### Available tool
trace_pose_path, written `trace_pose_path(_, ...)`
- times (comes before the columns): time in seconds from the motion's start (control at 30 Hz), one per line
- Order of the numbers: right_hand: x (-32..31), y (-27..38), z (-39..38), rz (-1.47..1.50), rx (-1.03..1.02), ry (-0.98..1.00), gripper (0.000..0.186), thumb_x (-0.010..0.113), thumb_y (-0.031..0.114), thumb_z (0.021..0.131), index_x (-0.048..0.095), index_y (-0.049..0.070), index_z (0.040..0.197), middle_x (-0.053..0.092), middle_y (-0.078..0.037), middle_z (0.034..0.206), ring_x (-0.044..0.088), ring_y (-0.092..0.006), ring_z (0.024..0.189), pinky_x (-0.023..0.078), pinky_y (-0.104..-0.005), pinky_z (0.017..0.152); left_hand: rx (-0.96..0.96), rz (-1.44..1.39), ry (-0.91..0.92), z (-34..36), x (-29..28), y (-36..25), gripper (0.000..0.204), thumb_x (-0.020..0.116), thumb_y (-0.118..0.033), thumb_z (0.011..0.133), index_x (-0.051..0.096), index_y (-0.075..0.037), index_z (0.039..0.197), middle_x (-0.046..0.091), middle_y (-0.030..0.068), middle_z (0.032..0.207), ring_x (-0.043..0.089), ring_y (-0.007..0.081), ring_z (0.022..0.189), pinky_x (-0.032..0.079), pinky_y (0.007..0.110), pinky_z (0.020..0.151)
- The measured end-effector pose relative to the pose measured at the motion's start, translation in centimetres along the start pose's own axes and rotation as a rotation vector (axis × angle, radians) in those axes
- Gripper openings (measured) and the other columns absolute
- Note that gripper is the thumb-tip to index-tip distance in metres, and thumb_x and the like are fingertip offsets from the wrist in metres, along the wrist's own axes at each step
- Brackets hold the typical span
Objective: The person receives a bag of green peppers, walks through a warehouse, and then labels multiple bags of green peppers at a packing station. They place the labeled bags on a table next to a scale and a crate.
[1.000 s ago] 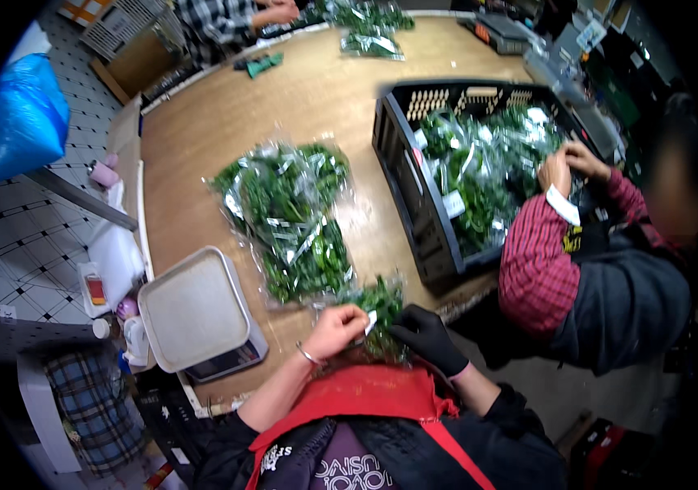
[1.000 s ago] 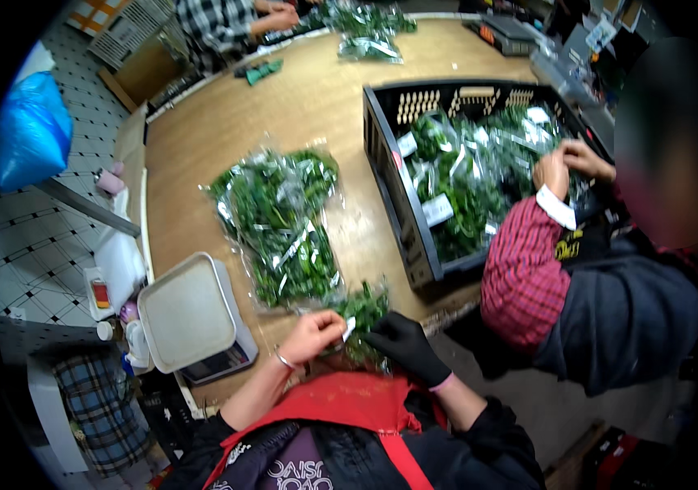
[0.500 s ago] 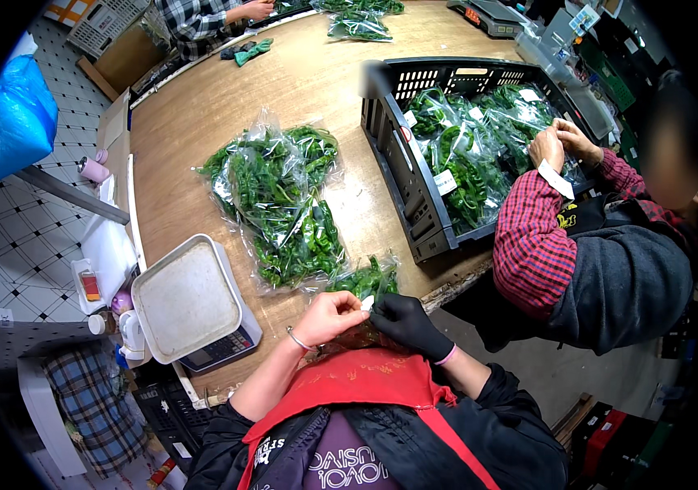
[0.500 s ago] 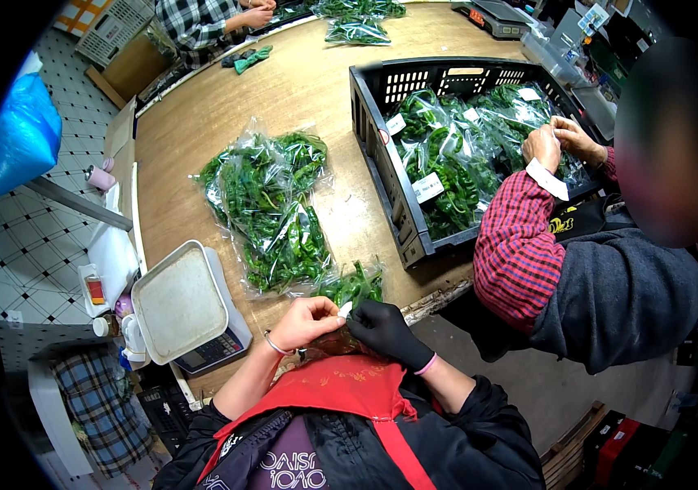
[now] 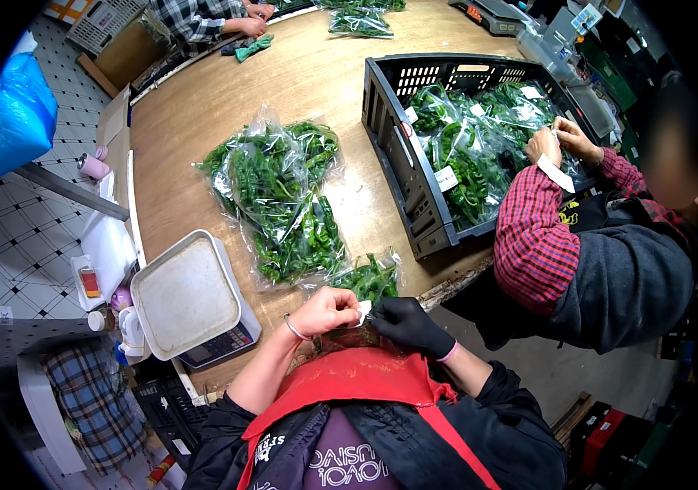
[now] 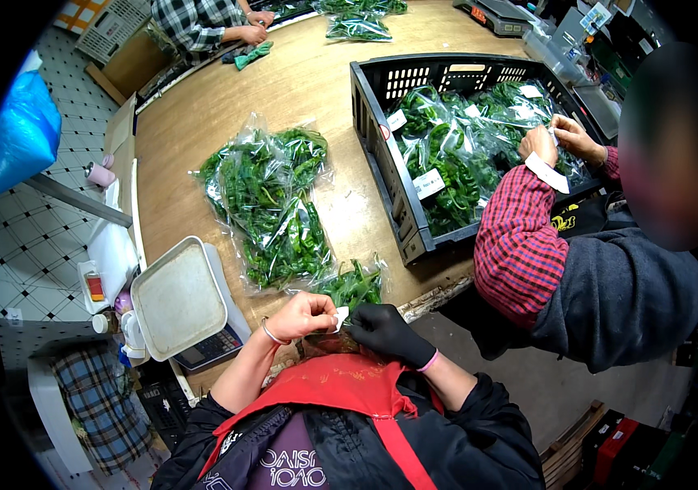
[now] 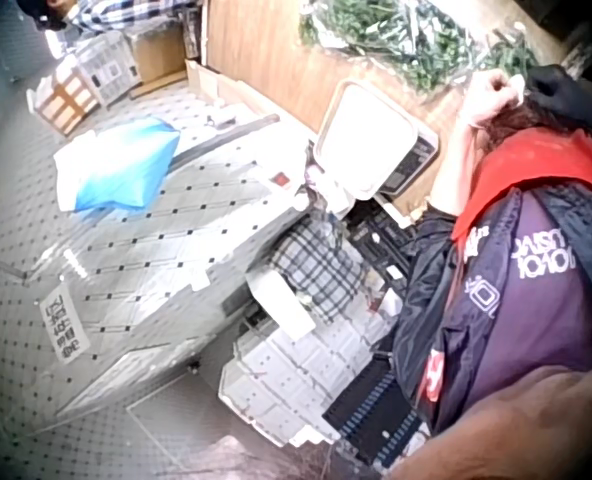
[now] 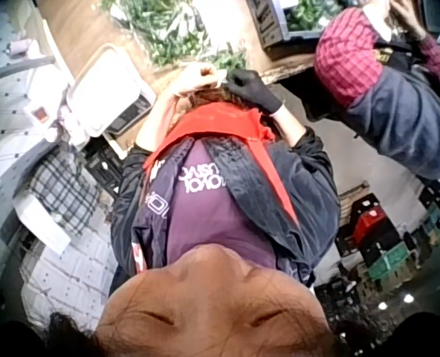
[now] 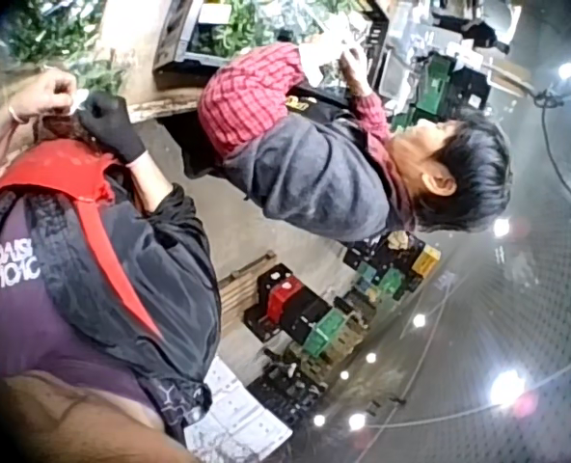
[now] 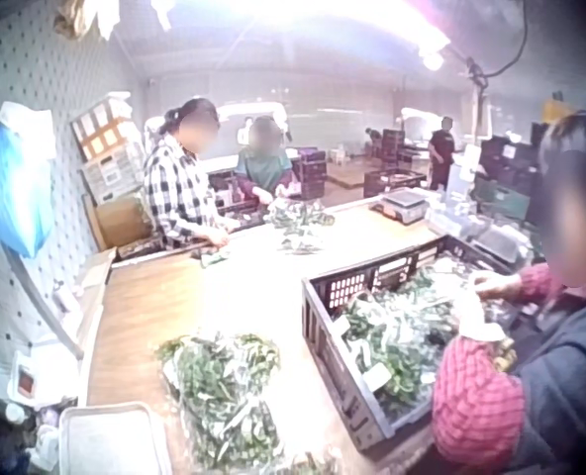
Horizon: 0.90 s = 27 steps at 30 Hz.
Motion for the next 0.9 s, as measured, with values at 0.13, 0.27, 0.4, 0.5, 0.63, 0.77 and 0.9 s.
trace_pose_path(0.13, 0.0, 0.1, 0.3, -0.031, -0.028, 0.018, 0.02, 0.067, 0.014, 0.077, 0.053, 0.001, 0.069, 0.051, -0.009, 0.059, 0.051, -0.0174, 0.052, 0.041, -0.0322, 0.051, 0.005, 0.203, 0.066, 0.2, -0.4, -1.4, 0.008, 0.064, -0.008, 0.082, 0.063, 0.0, 0.082, 0.062, 0.0003, 0.073, 0.053, 0.0064, 0.066, 0.043, 0.022, 0.06)
trace_pose_path(0.27, -0.2, -0.4, 0.2, 0.053, 0.053, 0.018, 0.019, 0.066, 0.012, 0.077, 0.052, 0.001, 0.069, 0.05, -0.008, 0.059, 0.048, -0.0151, 0.054, 0.04, -0.0314, 0.051, 0.027, 0.161, 0.086, 0.3, -0.4, -2.1, 0.009, 0.063, -0.009, 0.083, 0.064, 0.0, 0.085, 0.062, -0.0003, 0.074, 0.053, 0.0059, 0.068, 0.043, 0.022, 0.062)
trace_pose_path(0.4, -0.4, -1.3, -0.3, 0.066, 0.095, 0.001, 0.019, 0.066, 0.012, 0.076, 0.052, 0.001, 0.069, 0.049, -0.008, 0.058, 0.047, -0.014, 0.053, 0.04, -0.0308, 0.051, 0.087, 0.067, -0.048, -0.1, -1.8, -2.7, 0.016, 0.065, -0.016, 0.083, 0.065, 0.0, 0.083, 0.063, 0.0011, 0.073, 0.053, 0.0056, 0.067, 0.044, 0.023, 0.06)
trace_pose_path(0.5, -0.5, -1.3, -0.4, 0.068, 0.113, -0.006, 0.019, 0.066, 0.012, 0.076, 0.053, 0.001, 0.069, 0.05, -0.008, 0.059, 0.048, -0.0134, 0.053, 0.04, -0.031, 0.051, 0.024, 0.256, -0.125, 0.2, -0.9, -3.2, 0.021, 0.067, -0.02, 0.081, 0.065, 0.0, 0.079, 0.062, 0.0016, 0.07, 0.053, 0.0059, 0.064, 0.044, 0.024, 0.057)
trace_pose_path(0.63, -1.0, 0.1, 0.0, 0.021, 0.044, -0.021, 0.019, 0.067, 0.013, 0.076, 0.054, 0.001, 0.069, 0.051, -0.009, 0.059, 0.051, -0.0144, 0.054, 0.041, -0.0313, 0.051, 0.052, 0.458, -0.104, 1.2, 0.5, -4.1, 0.013, 0.063, -0.012, 0.079, 0.064, 0.001, 0.078, 0.062, 0.0007, 0.069, 0.052, 0.0066, 0.064, 0.045, 0.025, 0.059)
trace_pose_path(0.77, -1.5, 0.6, -0.1, -0.073, 0.06, -0.11, 0.021, 0.069, 0.017, 0.076, 0.055, 0.002, 0.07, 0.053, -0.01, 0.059, 0.054, -0.0181, 0.053, 0.043, -0.0323, 0.051, 0.087, 0.308, -0.08, 1.6, 0.4, -2.5, 0.015, 0.062, -0.014, 0.075, 0.063, 0.001, 0.075, 0.06, 0.004, 0.064, 0.053, 0.0093, 0.06, 0.045, 0.027, 0.057)
trace_pose_path(0.9, -1.0, 0.0, -0.3, -0.183, 0.128, -0.101, 0.022, 0.068, 0.02, 0.077, 0.057, 0.003, 0.07, 0.055, -0.011, 0.06, 0.056, -0.0206, 0.053, 0.043, -0.0337, 0.051, 0.034, 0.2, -0.052, 1.7, 0.9, -1.9, 0.012, 0.062, -0.011, 0.078, 0.062, 0.0, 0.075, 0.06, 0.0019, 0.066, 0.052, 0.0075, 0.061, 0.044, 0.025, 0.058)
Point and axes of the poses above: each hand's wrist, its own z-axis towards the middle knuckle, its own x-axis out of the palm, y = z × x, the point moved 8 cm from there along z, towards the middle knuckle
